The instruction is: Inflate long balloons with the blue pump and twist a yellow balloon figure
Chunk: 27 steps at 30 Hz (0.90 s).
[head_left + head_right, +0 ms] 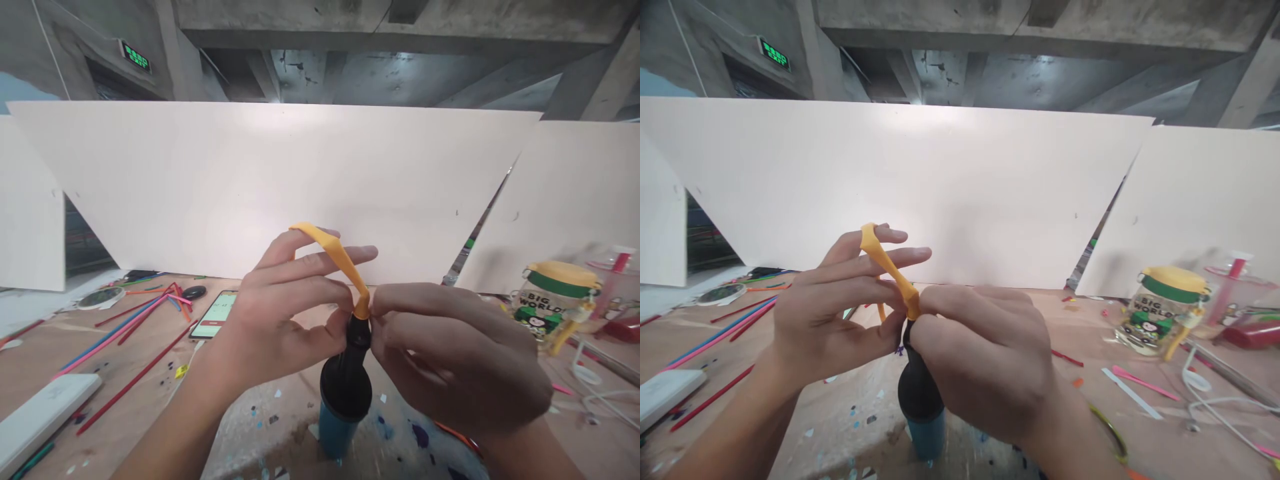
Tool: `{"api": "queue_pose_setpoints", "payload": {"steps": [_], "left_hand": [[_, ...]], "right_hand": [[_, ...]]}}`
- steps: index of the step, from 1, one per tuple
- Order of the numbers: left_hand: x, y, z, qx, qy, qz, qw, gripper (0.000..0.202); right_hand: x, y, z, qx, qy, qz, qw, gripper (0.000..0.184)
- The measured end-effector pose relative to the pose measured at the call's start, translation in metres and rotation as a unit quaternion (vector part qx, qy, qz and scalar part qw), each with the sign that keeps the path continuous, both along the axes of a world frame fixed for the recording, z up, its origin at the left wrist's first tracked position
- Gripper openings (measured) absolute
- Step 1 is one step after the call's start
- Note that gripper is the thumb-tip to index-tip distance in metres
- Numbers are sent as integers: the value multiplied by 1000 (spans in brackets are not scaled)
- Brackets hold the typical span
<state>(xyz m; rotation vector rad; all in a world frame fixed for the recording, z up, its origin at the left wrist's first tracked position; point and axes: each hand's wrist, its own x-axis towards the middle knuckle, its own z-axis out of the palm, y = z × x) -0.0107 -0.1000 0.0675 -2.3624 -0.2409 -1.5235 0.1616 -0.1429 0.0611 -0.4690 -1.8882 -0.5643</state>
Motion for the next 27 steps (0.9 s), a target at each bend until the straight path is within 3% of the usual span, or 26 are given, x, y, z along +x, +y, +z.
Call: {"api": "queue_pose_setpoints", "payload": {"steps": [8, 13, 27], "left_hand": [[-1, -3, 1, 20, 13, 20, 1000, 15], [-3, -2, 3, 25, 20, 29, 999, 15], [-1, -5, 3, 6, 22, 31, 999, 17]], "right_hand": [[3, -1, -1, -15, -23, -30, 999, 25], [6, 3, -2, -25, -6, -1, 1000, 23], [7, -3, 6, -32, -47, -54, 997, 25]]}}
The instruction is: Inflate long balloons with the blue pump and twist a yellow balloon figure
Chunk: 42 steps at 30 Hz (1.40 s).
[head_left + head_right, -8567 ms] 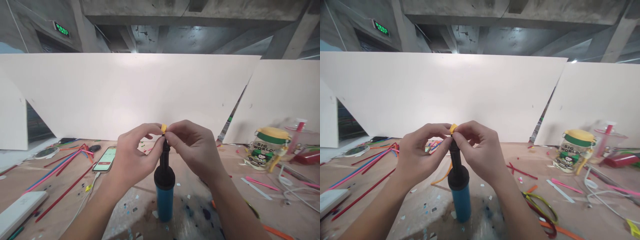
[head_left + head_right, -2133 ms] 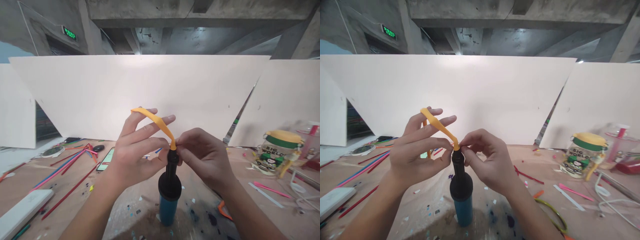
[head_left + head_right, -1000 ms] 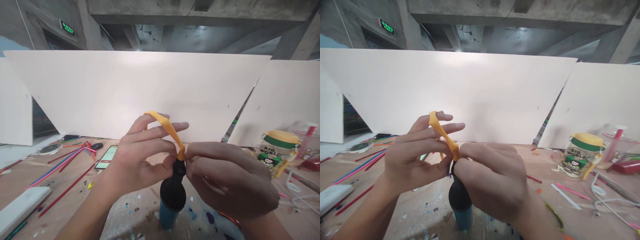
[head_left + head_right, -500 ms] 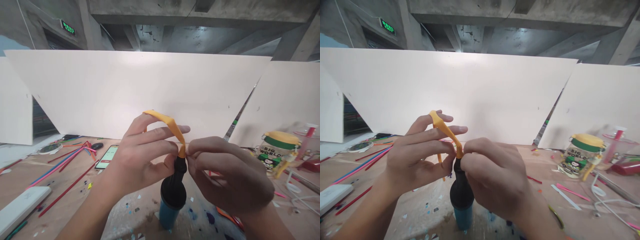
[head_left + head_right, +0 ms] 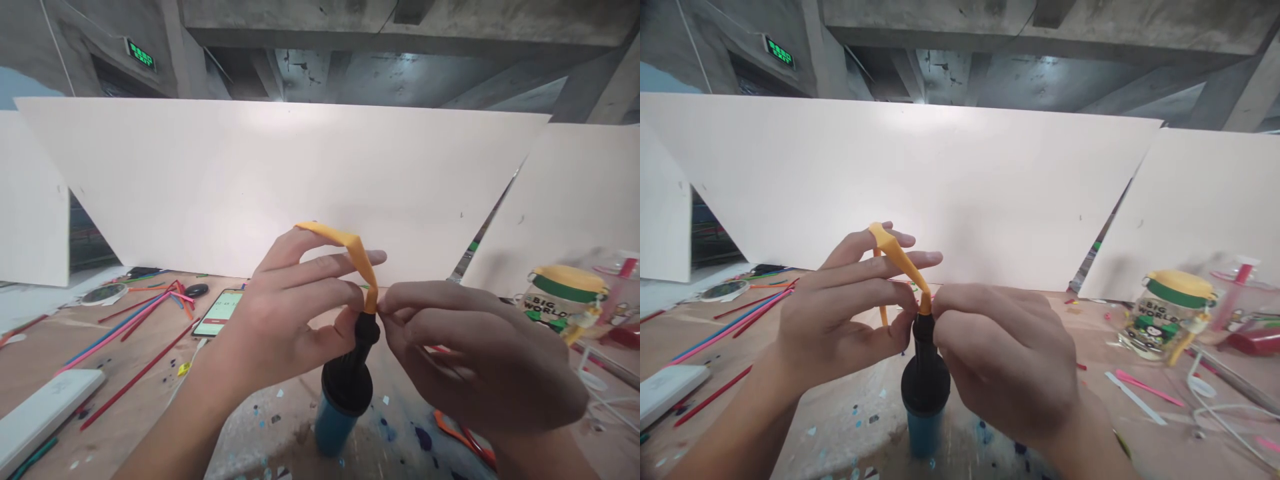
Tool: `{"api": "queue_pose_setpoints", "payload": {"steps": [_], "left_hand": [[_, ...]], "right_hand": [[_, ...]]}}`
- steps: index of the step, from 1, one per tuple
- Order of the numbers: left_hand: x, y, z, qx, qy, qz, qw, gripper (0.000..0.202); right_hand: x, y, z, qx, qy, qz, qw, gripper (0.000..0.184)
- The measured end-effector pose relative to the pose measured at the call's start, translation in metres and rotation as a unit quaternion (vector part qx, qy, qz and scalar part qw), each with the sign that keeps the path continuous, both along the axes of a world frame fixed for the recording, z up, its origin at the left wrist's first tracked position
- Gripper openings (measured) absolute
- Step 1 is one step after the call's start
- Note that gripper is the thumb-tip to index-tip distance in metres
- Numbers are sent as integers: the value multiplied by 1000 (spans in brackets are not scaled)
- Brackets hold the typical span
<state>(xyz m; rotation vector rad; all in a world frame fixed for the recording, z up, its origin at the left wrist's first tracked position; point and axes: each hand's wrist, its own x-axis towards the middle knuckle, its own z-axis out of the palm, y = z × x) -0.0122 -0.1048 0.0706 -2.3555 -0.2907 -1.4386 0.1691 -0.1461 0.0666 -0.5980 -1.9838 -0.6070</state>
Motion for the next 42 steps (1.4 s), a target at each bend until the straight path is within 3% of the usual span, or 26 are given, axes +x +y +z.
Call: {"api": "queue_pose_setpoints", "payload": {"steps": [11, 26, 37, 42], "left_hand": [[4, 1, -2, -15, -7, -7, 1000, 16], [-2, 1, -1, -33, 28, 5, 999, 18], [-7, -12, 7, -85, 101, 51, 990, 16], [-8, -11, 6, -104, 114, 53, 987, 17]], "right_hand": [[0, 6, -10, -64, 64, 6, 996, 21], [-2, 6, -10, -65, 51, -27, 996, 26], [2, 8, -15, -33, 32, -56, 997, 23], [5, 9, -16, -57, 21, -45, 997, 25]]}}
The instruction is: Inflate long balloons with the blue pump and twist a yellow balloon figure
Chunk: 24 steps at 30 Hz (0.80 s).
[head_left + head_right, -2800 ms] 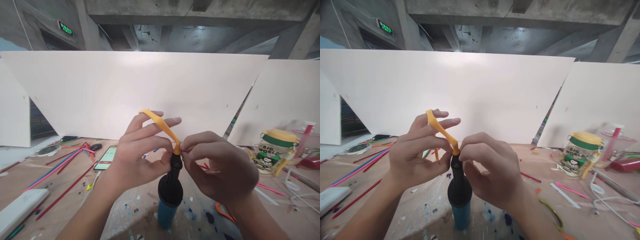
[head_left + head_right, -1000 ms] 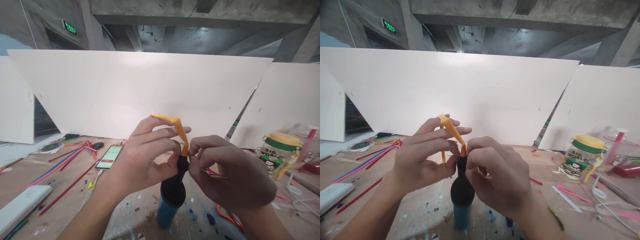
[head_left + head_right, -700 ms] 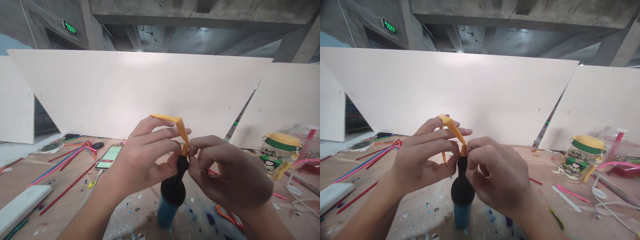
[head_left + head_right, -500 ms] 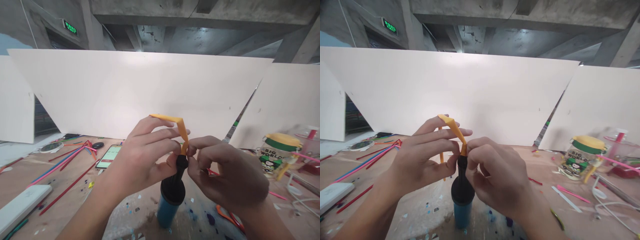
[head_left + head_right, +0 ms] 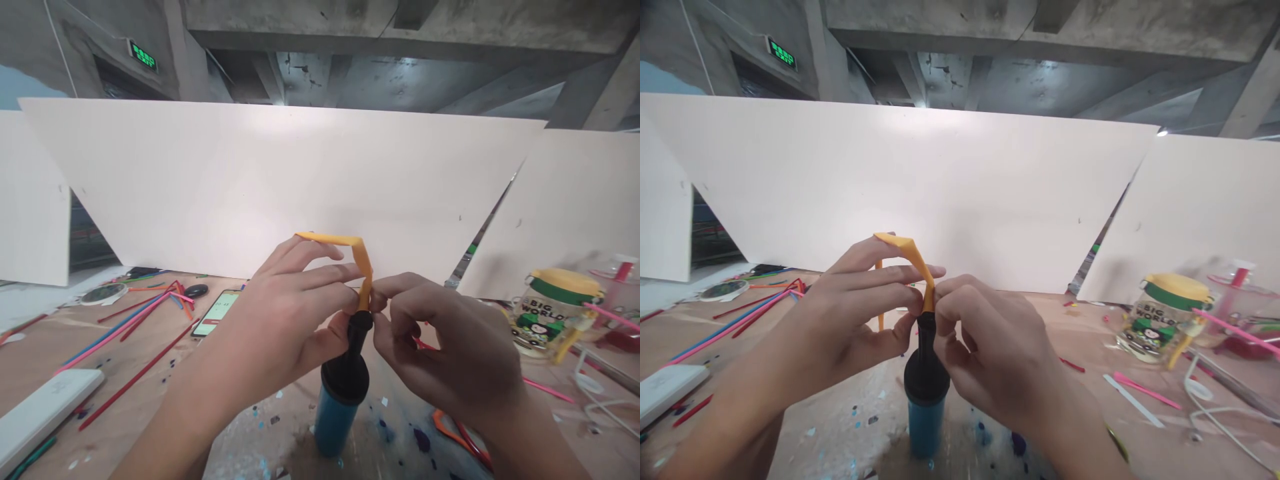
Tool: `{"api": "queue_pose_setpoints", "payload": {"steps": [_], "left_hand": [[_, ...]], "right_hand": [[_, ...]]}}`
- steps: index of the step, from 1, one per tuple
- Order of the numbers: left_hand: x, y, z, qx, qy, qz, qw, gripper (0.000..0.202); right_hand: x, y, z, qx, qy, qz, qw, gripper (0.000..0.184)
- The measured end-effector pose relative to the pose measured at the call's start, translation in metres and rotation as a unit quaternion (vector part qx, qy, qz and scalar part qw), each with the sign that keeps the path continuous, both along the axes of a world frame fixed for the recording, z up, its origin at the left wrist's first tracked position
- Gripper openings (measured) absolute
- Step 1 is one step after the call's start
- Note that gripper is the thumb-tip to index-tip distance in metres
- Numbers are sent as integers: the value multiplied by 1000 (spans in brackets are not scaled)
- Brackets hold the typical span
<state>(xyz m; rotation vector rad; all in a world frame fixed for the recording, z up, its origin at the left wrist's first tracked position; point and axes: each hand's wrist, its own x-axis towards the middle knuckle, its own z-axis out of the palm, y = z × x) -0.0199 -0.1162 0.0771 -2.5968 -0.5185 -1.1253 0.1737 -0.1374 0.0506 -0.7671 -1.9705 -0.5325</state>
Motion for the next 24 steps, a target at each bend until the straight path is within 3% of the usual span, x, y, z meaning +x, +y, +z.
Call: {"api": "queue_pose_setpoints", "payload": {"steps": [4, 7, 11, 15, 18, 21, 24], "left_hand": [[2, 4, -4, -32, -20, -11, 999, 17], [5, 8, -9, -106, -72, -27, 991, 15], [14, 12, -14, -221, -141, -38, 964, 11], [26, 20, -22, -358, -150, -107, 915, 30], [35, 35, -33, -492, -249, -170, 817, 30], [38, 60, -48, -598, -402, -211, 660, 28], [30, 87, -59, -613, -548, -232, 519, 19]], "right_hand": [[1, 4, 0, -8, 21, 6, 1000, 26], [-1, 8, -1, -17, 54, 27, 998, 27], [-5, 10, -1, -32, 84, 65, 994, 28], [-7, 14, -3, -65, 126, 111, 984, 24], [-7, 27, -10, -156, 198, 134, 958, 19], [-10, 47, -24, -277, 232, 87, 928, 33], [-16, 59, -40, -399, 208, 48, 892, 54]]}}
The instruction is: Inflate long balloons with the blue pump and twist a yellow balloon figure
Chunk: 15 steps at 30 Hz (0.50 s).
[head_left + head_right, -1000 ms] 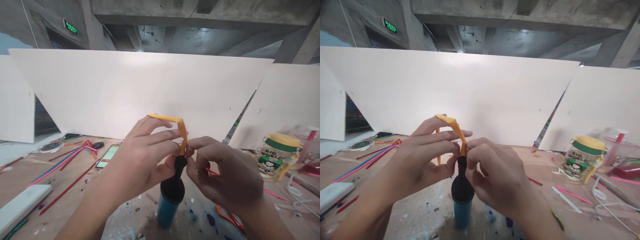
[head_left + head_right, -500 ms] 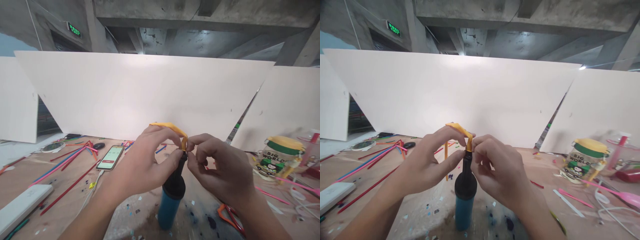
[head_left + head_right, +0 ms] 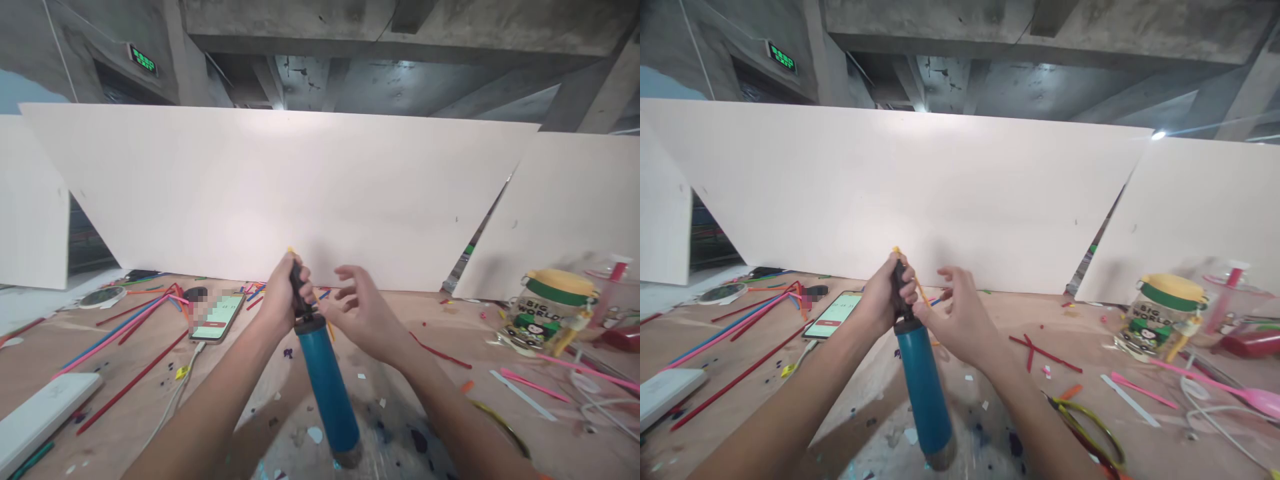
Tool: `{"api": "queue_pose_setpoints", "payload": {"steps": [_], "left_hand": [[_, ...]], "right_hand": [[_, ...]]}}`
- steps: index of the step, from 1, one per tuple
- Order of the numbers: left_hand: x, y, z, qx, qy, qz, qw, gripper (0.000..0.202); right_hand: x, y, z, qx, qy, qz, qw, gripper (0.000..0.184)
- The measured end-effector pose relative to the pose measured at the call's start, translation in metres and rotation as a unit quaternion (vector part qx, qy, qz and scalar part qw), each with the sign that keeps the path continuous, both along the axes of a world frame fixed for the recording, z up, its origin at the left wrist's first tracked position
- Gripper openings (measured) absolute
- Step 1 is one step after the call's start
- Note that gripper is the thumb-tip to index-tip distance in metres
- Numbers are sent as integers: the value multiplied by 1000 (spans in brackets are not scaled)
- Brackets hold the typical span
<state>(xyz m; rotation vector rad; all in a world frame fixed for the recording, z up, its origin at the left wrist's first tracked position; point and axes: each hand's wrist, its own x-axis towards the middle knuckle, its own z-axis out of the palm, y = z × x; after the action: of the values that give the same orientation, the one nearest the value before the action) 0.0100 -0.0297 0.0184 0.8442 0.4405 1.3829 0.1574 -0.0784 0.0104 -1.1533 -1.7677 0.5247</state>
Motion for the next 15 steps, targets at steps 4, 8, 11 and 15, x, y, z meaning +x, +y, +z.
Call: {"api": "queue_pose_setpoints", "payload": {"steps": [4, 8, 11, 15], "left_hand": [[-18, 19, -6, -78, -164, 17, 983, 13], [-33, 34, -12, -157, -199, 8, 967, 17], [-48, 48, -10, -198, -189, 10, 962, 20], [-62, 39, 3, -199, -186, 14, 962, 21]], "right_hand": [[-15, -9, -13, -269, 42, 156, 949, 44], [-29, -36, -18, -475, 234, 190, 827, 37], [-28, -66, -24, -549, 287, 170, 766, 49], [-16, -116, -36, -529, 293, 184, 775, 44]]}}
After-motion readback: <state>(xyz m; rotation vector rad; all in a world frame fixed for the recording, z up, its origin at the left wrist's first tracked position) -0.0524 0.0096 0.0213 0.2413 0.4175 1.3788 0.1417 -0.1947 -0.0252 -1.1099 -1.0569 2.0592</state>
